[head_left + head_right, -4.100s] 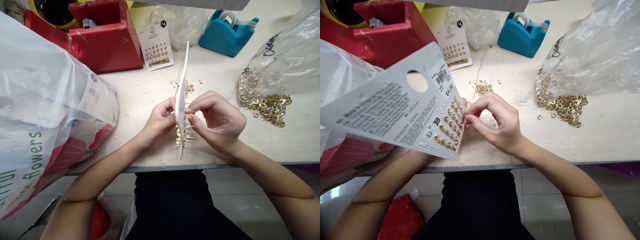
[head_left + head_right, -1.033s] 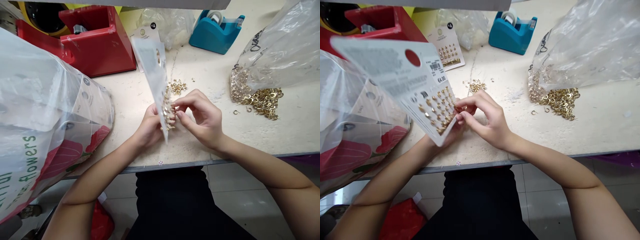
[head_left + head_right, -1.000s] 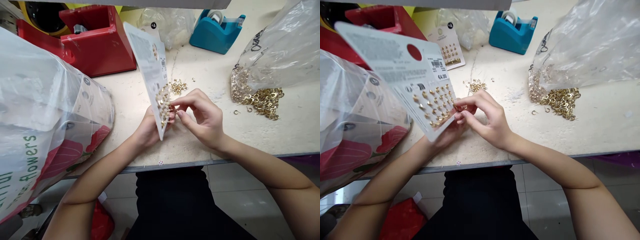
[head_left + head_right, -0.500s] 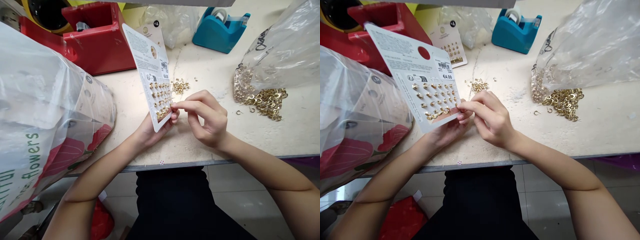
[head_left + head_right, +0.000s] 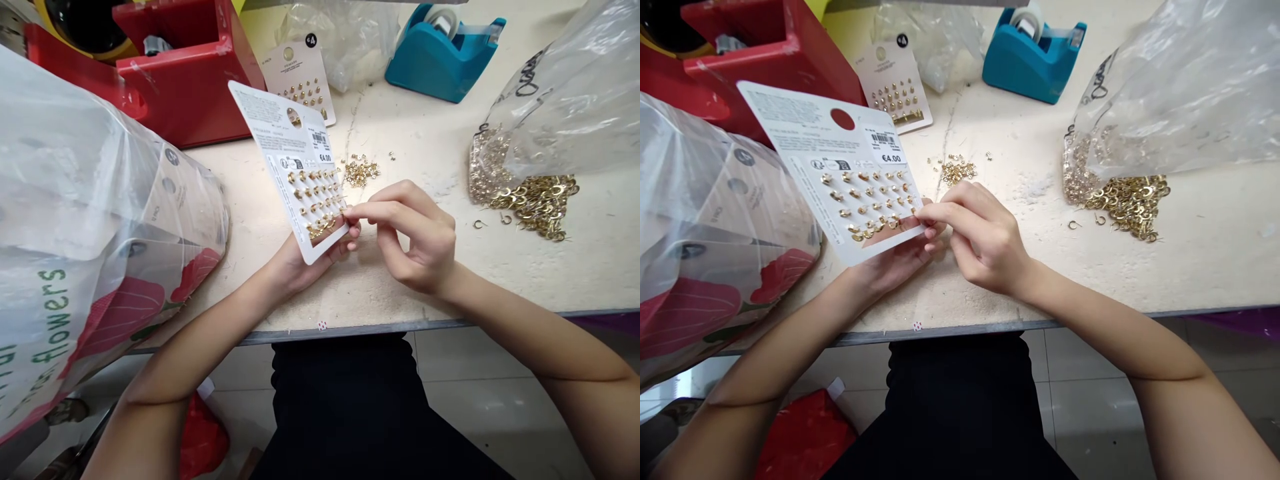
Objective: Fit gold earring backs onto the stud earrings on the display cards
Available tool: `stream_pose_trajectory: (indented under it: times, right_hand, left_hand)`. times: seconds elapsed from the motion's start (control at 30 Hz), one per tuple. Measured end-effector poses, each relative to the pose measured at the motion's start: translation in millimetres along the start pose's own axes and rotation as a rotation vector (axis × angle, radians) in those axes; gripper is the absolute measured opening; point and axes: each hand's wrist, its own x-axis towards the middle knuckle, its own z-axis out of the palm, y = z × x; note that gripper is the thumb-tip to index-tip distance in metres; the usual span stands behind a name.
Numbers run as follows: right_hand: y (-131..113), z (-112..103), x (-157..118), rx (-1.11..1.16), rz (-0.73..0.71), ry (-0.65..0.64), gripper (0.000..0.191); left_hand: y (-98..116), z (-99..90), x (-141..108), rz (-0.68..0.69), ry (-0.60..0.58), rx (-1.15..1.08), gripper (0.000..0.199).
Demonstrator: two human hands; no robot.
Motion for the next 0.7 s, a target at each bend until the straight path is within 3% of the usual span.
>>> stream_pose_trajectory:
  times: [0.23,0.4,0.47,0.63,0.7]
  right_hand:
    - [-3.0,-6.5,8.2,0.199,0.134,-0.037,0.027]
    - [-3.0,-5.1,8.6,0.341,0.226,-0.065,0.015]
    - [-2.7,-5.1,7.9,0.36,0.245,-0.077,0.012]
    - [-1.8,-10.0,7.8,0.521,0.353,-0.104,0.02]
    - [-1.4,-11.3,6.9,0.628,0.382,-0.095,0.034]
  left_hand:
    - [1.2,-1.9,-1.9,-0.01,-0.044,0.087,0.033]
    - [2.3,0.2,-0.6,0.063,-0.019,0.193,0.018]
    - [0.9,-1.3,2.4,0.106,-0.009,0.249,0.021]
    - [-3.3,-6.7,7.7,0.176,0.046,0.319,0.034]
    - [-3.2,-6.2,7.4,0.252,0.061,0.322,0.035]
